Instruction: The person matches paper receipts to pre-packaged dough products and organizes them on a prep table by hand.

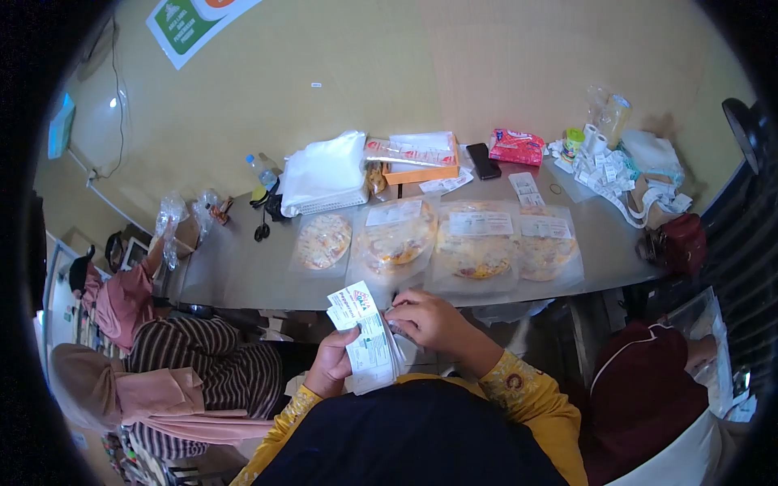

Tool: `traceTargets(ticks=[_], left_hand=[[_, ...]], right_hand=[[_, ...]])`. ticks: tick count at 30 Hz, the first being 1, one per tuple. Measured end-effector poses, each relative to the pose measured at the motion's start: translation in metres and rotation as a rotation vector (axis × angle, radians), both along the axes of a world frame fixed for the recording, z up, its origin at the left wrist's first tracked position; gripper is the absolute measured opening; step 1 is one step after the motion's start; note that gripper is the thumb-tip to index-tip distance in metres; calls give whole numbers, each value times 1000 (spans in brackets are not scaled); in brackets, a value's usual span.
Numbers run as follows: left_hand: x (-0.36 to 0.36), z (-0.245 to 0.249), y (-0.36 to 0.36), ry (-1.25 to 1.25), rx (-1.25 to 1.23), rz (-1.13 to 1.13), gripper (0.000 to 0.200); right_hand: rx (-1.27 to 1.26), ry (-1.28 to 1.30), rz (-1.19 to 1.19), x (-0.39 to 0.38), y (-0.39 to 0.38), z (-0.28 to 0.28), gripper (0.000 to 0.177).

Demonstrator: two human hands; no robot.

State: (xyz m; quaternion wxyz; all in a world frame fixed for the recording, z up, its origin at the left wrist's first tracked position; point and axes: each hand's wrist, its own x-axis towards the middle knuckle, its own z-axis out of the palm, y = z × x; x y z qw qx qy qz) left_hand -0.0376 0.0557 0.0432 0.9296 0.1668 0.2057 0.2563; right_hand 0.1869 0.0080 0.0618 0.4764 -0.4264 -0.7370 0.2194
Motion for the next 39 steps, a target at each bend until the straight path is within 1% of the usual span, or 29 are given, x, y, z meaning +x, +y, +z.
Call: traceTargets(ticks=[3,6,9,15,18,21,24,27,30,31,33,34,35,36,37,38,39], left_hand=[[1,5,-2,-32,-25,-4,51],[-4,2,-3,-49,-33,-29,52],[-9,0,-5,-43,-44,-27,51],[-16,-7,-12,44,-57,58,53],[-20,-3,-12,31,-76,36,52],[-25,-3,-10,-9,-97,19,51],[-32,-9,-4,3,-41,57,49],[-37,-11,4,14,-15,139,45],[-41,-19,12,-56,-6,252,39],[-39,-16,14,21,54,298,40],[-39,-15,18,2,65,342,43],[-41,-16,21,-8,65,364,45],[-46,-21,25,-4,142,345,50],[-50,-24,27,19,133,356,50],[-54,-26,28,42,123,369,50],[-59,-29,29,65,112,381,50],[-65,-31,30,120,163,342,59]], right_hand=[[-61,-55,13,0,-3,5,15],[9,-94,10,-4,-7,5,16],[155,-152,-17,-7,-8,13,18],[278,-233,5,-12,-8,4,17],[282,-251,15,-16,-9,9,15],[236,-192,16,-22,-8,4,12],[135,-54,-44,-32,-5,-1,9],[20,-19,-228,-33,5,0,9],[-383,409,-219,-60,17,4,8],[-484,481,-143,-72,22,5,9],[-687,620,10,-99,33,4,10],[-677,554,8,-112,39,3,10],[-669,488,7,-124,45,-1,11],[-663,421,6,-134,51,-8,11],[-618,416,29,-145,57,-17,12],[-629,374,17,-151,60,-24,12],[-637,330,5,-156,64,-29,12]])
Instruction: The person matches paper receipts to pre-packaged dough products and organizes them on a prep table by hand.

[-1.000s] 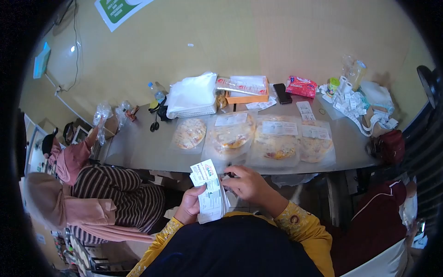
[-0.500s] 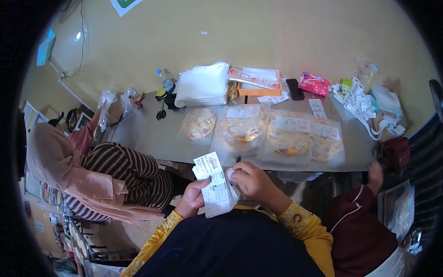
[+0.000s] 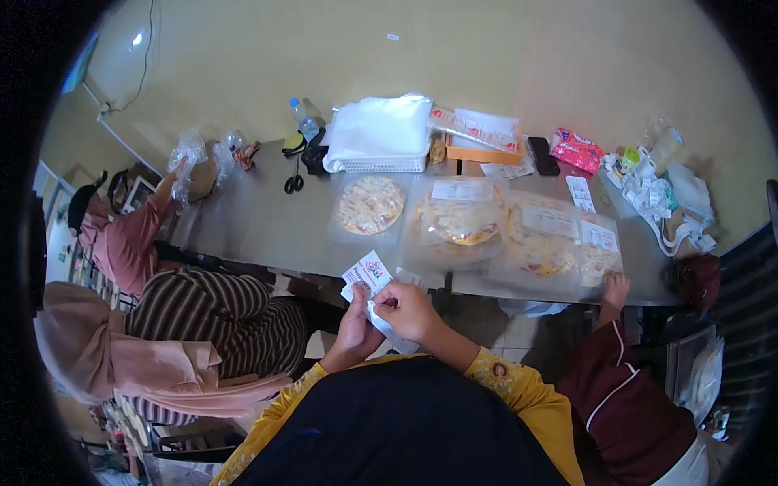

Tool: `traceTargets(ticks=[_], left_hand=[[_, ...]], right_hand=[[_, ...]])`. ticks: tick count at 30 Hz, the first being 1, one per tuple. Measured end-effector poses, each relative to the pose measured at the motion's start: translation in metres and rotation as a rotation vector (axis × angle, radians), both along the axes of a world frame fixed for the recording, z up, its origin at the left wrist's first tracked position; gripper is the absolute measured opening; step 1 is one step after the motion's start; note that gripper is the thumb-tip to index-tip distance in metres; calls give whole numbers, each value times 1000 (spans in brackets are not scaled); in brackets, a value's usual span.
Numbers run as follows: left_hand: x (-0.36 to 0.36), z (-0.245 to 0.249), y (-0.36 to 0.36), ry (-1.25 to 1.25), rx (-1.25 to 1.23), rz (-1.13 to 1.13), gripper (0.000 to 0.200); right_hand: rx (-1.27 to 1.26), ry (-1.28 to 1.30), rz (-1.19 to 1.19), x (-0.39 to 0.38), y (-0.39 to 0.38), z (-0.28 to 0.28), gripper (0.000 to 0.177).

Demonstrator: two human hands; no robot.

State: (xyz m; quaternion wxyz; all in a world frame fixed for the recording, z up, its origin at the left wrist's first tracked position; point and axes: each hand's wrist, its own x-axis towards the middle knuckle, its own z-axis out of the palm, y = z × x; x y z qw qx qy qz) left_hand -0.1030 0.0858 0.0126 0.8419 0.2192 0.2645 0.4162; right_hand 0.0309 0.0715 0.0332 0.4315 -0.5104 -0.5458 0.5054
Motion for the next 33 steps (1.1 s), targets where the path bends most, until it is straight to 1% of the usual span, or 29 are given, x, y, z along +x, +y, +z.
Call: traceTargets(ticks=[3,7,10,12,16,19,21,24,25,28,30,31,33], left_hand=[[-18,-16,10,-51,-14,-18,57],[-39,-18,22,-15,38,30,51],[-57,-25,34,-17,69,35,48],[-67,-30,39,-16,85,39,47],[-86,-37,50,-30,65,-27,49],[-96,-42,58,-65,55,-84,49],[-100,-43,63,-77,52,-126,49],[-103,-44,65,-11,-95,-117,50],[-105,-48,68,-19,-102,-137,51],[-114,-61,74,-39,-135,-194,52],[-117,-61,78,-58,-160,-220,51],[-118,-63,79,-47,-164,-212,51],[-119,-70,79,-25,-167,-191,50]], right_hand=[[14,-74,-8,-16,12,-9,12],[99,-179,-47,-42,27,-7,11],[177,-326,-45,-60,36,-4,11],[232,-355,-67,-72,42,-8,10],[289,-406,-90,-89,51,-16,12],[142,-494,-114,-100,56,-8,19],[181,-583,-180,-102,57,-11,25],[245,-714,-274,-98,58,-19,34],[266,-754,-303,-96,58,-24,36],[-50,-466,-290,-87,56,-59,40],[-220,-209,-261,-84,58,-82,37],[-300,-81,-244,-83,59,-85,36],[-354,3,-232,-81,62,-84,34]])
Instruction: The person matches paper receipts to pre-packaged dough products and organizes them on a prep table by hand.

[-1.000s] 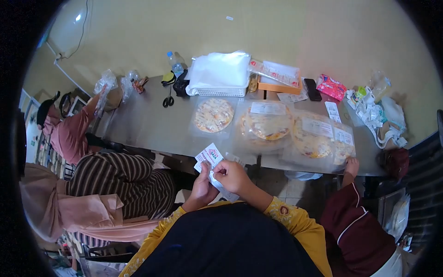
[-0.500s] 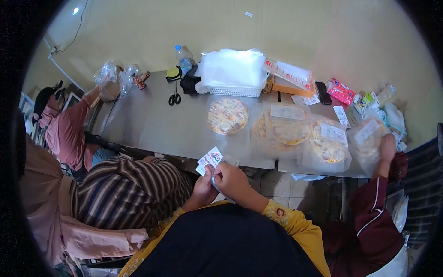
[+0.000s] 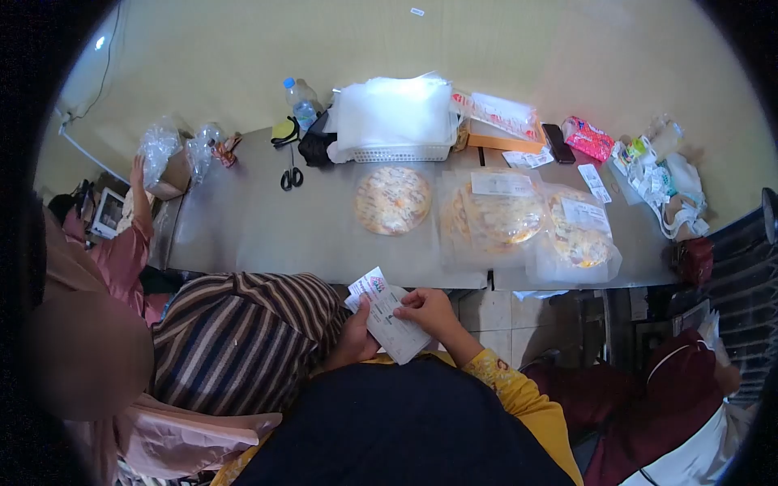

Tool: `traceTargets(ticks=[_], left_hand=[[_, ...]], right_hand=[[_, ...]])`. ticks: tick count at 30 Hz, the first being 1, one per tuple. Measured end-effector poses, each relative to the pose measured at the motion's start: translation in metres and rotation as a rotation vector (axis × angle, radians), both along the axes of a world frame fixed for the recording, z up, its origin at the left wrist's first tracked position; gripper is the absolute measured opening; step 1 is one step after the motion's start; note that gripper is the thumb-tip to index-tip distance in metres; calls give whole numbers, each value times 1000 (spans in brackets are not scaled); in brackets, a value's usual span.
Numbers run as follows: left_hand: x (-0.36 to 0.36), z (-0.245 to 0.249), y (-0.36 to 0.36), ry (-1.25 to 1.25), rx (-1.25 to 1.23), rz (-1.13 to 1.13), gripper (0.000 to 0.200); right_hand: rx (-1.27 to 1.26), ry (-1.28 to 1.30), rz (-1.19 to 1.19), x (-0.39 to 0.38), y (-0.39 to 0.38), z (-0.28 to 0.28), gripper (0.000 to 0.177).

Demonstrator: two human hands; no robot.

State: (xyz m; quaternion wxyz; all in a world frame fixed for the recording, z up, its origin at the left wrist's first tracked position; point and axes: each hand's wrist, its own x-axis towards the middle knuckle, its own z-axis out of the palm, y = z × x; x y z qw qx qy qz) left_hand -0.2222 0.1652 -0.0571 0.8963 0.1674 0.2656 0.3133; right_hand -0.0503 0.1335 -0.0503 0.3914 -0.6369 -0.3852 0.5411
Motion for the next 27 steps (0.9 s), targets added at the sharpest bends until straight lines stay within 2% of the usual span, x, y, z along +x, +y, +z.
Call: traceTargets(ticks=[4,7,13,16,19,21,25,27], left_hand=[[-5,-8,1,15,-33,28,48],[-12,-10,-1,55,-45,36,42],[-33,-25,-8,118,-73,74,34],[-41,-26,-12,125,-117,160,34],[-56,-37,-20,194,-125,267,34],[-68,-39,-25,238,-114,258,35],[-76,-29,-28,275,-136,268,36],[-83,-34,-30,289,-197,248,37]], right_hand=[[-35,10,51,-3,6,10,30],[-76,206,43,-6,7,-1,27],[-86,371,120,-9,15,-30,19],[-244,541,78,-7,23,-47,12],[-315,837,-151,-10,36,-84,9],[-308,862,-236,-7,51,-127,9],[-302,888,-436,-4,80,-115,12],[-278,805,-436,5,94,-128,13]])
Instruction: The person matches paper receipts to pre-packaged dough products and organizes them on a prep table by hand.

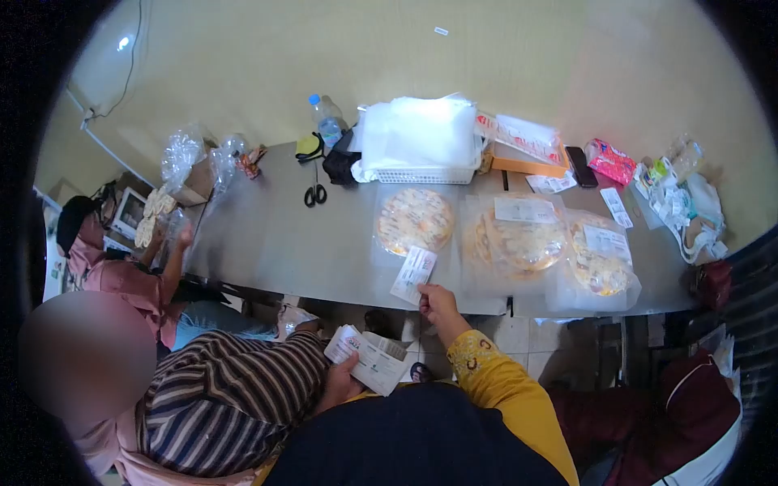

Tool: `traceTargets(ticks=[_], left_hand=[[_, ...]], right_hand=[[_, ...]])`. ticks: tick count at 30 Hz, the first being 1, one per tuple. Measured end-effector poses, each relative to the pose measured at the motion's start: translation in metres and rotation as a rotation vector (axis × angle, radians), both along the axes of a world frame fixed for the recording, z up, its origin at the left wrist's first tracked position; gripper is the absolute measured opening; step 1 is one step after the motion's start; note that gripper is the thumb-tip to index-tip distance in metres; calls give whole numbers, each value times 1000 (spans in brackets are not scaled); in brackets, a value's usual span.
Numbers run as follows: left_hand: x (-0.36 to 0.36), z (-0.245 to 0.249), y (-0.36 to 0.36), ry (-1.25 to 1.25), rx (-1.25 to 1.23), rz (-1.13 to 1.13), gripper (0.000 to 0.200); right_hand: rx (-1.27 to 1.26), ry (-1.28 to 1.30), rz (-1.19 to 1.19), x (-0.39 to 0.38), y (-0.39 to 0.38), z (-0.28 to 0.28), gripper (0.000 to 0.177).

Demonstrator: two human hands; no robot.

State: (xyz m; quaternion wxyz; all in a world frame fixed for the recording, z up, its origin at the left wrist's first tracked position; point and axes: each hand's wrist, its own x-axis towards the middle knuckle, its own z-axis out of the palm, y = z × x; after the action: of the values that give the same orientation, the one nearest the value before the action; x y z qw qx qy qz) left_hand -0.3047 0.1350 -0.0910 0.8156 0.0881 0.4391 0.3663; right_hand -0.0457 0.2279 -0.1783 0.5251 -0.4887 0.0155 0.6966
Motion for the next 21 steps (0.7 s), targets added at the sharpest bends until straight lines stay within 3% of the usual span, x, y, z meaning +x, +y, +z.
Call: traceTargets(ticks=[7,14,16,19,21], left_hand=[[-3,8,-3,31,2,15,39],[-1,12,-2,-10,-92,8,33],[2,16,-3,60,-80,7,34],[-8,7,-4,53,-100,-11,36],[-9,7,-6,32,-106,-21,38]], right_hand=[[50,31,-455,-21,63,10,15],[133,43,-751,-35,138,24,22],[122,84,-709,-30,153,20,21],[141,141,-394,-27,160,12,19],[333,68,-228,-35,152,-27,14]])
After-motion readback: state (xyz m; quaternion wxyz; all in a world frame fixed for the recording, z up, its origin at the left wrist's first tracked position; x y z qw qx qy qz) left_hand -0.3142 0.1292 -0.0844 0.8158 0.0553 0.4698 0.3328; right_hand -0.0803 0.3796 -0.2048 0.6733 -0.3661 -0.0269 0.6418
